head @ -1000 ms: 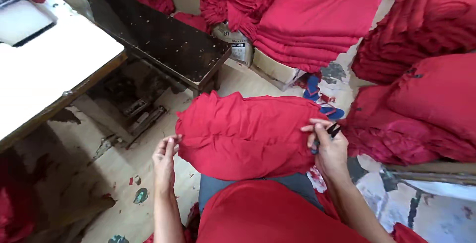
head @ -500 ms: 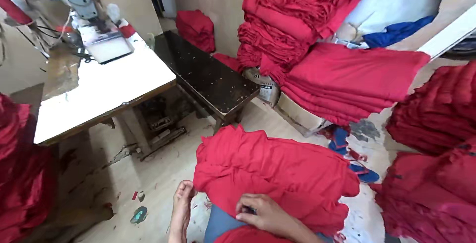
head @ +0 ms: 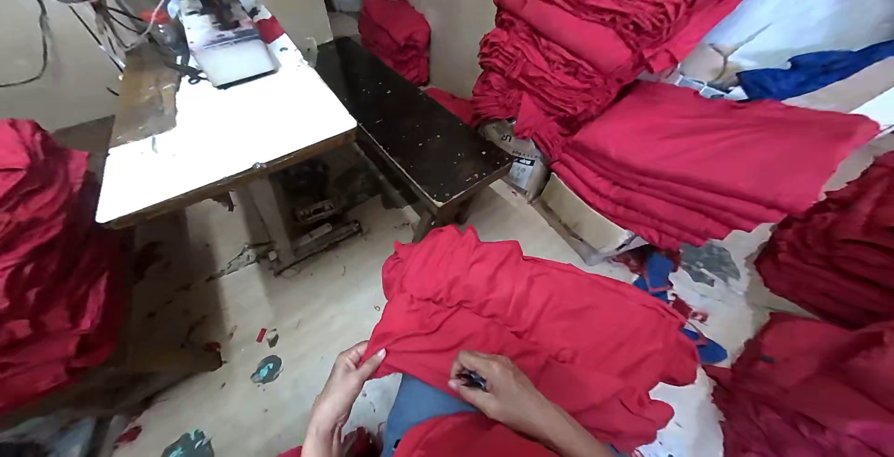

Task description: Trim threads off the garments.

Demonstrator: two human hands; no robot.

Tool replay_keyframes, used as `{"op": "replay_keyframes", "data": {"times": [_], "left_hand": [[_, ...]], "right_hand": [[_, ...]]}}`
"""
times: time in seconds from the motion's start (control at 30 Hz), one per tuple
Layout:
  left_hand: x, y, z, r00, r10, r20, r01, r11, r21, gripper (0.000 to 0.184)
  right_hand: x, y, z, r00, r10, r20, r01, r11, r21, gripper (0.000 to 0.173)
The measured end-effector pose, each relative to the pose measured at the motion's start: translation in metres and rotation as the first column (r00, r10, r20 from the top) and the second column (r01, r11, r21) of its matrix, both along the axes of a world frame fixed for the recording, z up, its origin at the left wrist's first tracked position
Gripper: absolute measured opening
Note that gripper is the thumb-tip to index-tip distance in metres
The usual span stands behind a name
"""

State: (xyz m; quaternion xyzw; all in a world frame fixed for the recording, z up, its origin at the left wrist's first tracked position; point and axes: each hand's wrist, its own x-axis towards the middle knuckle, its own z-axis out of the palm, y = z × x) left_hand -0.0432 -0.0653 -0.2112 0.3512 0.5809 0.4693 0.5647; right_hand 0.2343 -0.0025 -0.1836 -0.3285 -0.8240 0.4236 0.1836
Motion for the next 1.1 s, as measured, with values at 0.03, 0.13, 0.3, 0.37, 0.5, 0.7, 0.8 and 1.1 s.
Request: {"op": "replay_keyframes", "data": {"times": [0.03, 0.13, 0.3, 0.37, 0.5, 0.7, 0.8, 1.1], "left_hand": [[0.006, 0.002, 0.007, 0.998, 0.05, 0.023, -0.051, 0.998, 0.041, 0.014], [0.028, 0.012, 0.028, 0.983, 0.15, 0.105, -0.162, 0.981, 0.11, 0.015], [0.055, 0.023, 0.046, 0.96, 0.012, 0.28, -0.089, 0.961, 0.263, 0.033], [0.056, 0.027, 0.046, 0.976, 0.033, 0.213, -0.098, 0.949, 0.301, 0.035], [0.053, 0.031, 0.05, 0.973, 0.146, -0.179, -0.096, 0.961, 0.26, 0.007], [0.042, 0.026, 0.057, 0.974, -0.129, -0.187, 0.174, 0.954, 0.246, 0.033], [0.049, 0.03, 0.059, 0.98, -0.03, -0.195, 0.081, 0.962, 0.26, 0.033], [0.059, 0.048, 0.044, 0.956, 0.221, -0.191, -0.149, 0.931, 0.335, 0.012]], "right_hand": [[-0.001, 0.0, 0.0, 0.999, -0.005, -0.034, 0.005, 1.0, 0.01, 0.018], [-0.011, 0.002, 0.006, 0.995, 0.007, -0.095, -0.002, 0.999, 0.053, 0.028], [-0.025, 0.002, 0.011, 0.984, -0.066, -0.163, 0.091, 0.984, 0.153, 0.024], [-0.024, 0.003, 0.009, 0.968, -0.122, -0.219, 0.155, 0.978, 0.139, 0.014], [-0.015, 0.004, 0.014, 0.938, -0.182, -0.294, 0.209, 0.976, 0.062, 0.012], [-0.001, 0.012, 0.031, 0.867, -0.354, -0.351, 0.357, 0.932, -0.059, 0.015], [0.003, 0.016, 0.038, 0.791, -0.499, -0.355, 0.393, 0.858, -0.329, 0.013], [0.012, 0.018, 0.037, 0.722, -0.565, -0.4, 0.42, 0.817, -0.395, 0.013]]}}
